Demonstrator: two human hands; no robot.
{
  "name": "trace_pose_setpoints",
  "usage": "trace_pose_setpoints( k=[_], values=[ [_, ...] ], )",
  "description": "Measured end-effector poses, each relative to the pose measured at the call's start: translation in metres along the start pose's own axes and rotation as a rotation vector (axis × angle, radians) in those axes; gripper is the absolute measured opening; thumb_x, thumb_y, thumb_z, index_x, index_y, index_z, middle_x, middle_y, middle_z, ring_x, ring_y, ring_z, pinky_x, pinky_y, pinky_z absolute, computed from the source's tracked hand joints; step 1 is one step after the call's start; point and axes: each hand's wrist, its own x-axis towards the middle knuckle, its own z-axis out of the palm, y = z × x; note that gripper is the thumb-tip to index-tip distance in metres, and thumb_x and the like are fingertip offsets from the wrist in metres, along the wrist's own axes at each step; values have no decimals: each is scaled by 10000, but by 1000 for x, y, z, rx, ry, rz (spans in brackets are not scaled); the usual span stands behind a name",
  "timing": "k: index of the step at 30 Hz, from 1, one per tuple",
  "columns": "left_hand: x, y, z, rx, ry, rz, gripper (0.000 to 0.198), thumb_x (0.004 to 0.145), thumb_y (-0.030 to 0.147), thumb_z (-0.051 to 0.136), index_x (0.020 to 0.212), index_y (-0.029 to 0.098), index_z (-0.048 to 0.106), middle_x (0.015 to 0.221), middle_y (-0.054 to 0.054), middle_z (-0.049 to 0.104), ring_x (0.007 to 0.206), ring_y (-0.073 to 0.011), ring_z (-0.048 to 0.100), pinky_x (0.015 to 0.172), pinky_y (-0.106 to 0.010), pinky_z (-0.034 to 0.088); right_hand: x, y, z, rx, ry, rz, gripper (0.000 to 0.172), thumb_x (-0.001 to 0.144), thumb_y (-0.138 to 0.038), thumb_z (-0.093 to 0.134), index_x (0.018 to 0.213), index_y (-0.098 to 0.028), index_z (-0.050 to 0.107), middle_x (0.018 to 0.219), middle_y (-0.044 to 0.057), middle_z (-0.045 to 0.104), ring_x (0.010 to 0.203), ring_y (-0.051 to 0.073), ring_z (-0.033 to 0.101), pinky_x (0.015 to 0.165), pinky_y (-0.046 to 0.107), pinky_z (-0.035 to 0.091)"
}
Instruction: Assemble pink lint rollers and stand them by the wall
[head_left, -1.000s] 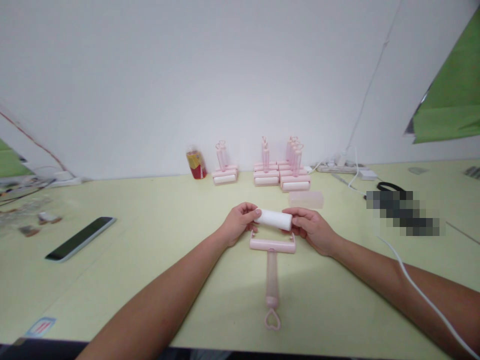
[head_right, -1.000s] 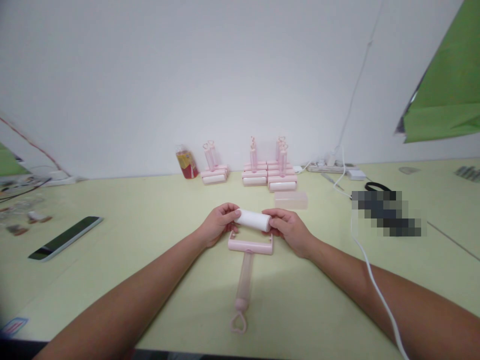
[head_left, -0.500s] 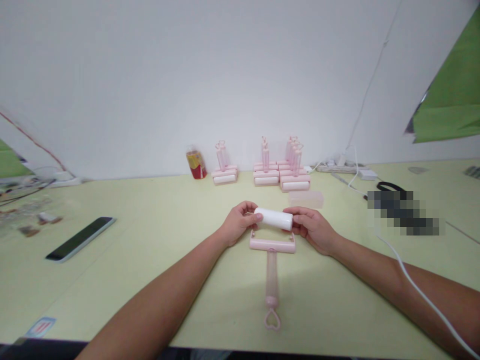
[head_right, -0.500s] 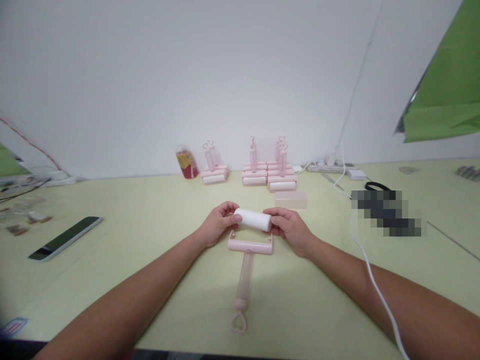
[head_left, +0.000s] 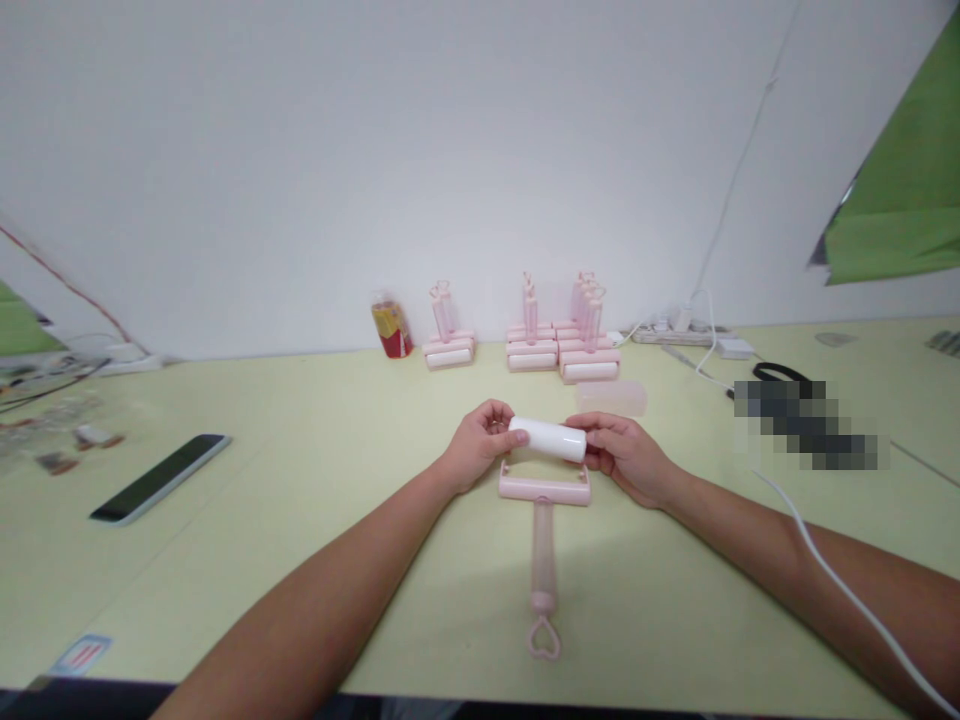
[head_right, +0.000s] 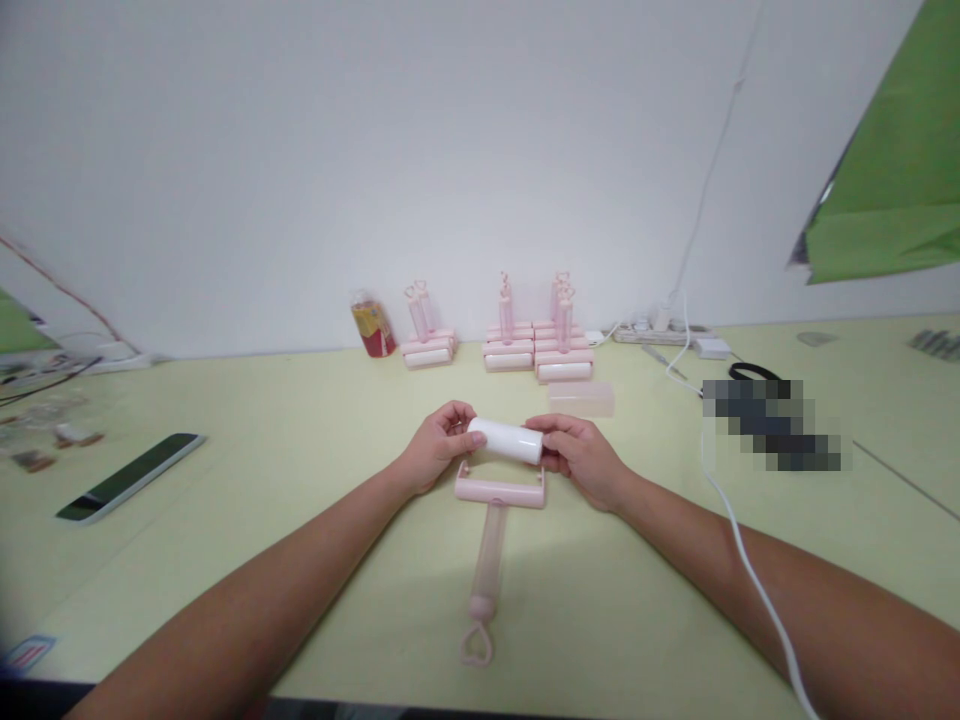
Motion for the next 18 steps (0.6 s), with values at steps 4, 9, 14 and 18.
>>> trace_pose_setpoints(
  k=[4, 9, 14, 18],
  values=[
    [1, -2, -2, 24, 0, -2, 446, 632, 283, 861, 908, 155, 536, 722, 58, 527, 586, -54, 487, 537, -178, 367, -2, -2, 2, -32, -18, 4, 235, 707, -204, 726, 939, -189, 757, 973, 56, 738, 824, 180, 670, 742, 309, 571],
    [1, -2, -3, 57, 4, -2, 424, 645, 318, 850, 870, 151, 532, 723, 45, 550, 582, -61, 493, 529, -184, 365, -5, -4, 6, -63, -35, -14, 236, 707, -221, 738, 939, -186, 767, 998, 62, 739, 810, 180, 659, 749, 330, 561],
    [1, -2, -1, 61, -2, 0, 441, 636, 329, 856, 835, 165, 499, 675, 62, 515, 540, -53, 464, 489, -174, 335, -5, -4, 8, -60, 20, -21, 195, 681, -230, 756, 873, -202, 771, 1131, 62, 718, 888, 194, 654, 763, 333, 552],
    [1, -4, 0, 95, 16, 24, 455, 644, 342, 853, 826, 182, 468, 663, 72, 500, 498, -45, 441, 451, -171, 321, -4, -3, 8, -90, 58, -38, 158, 669, -221, 754, 825, -197, 753, 1172, 54, 705, 914, 190, 648, 758, 312, 538]
  ],
)
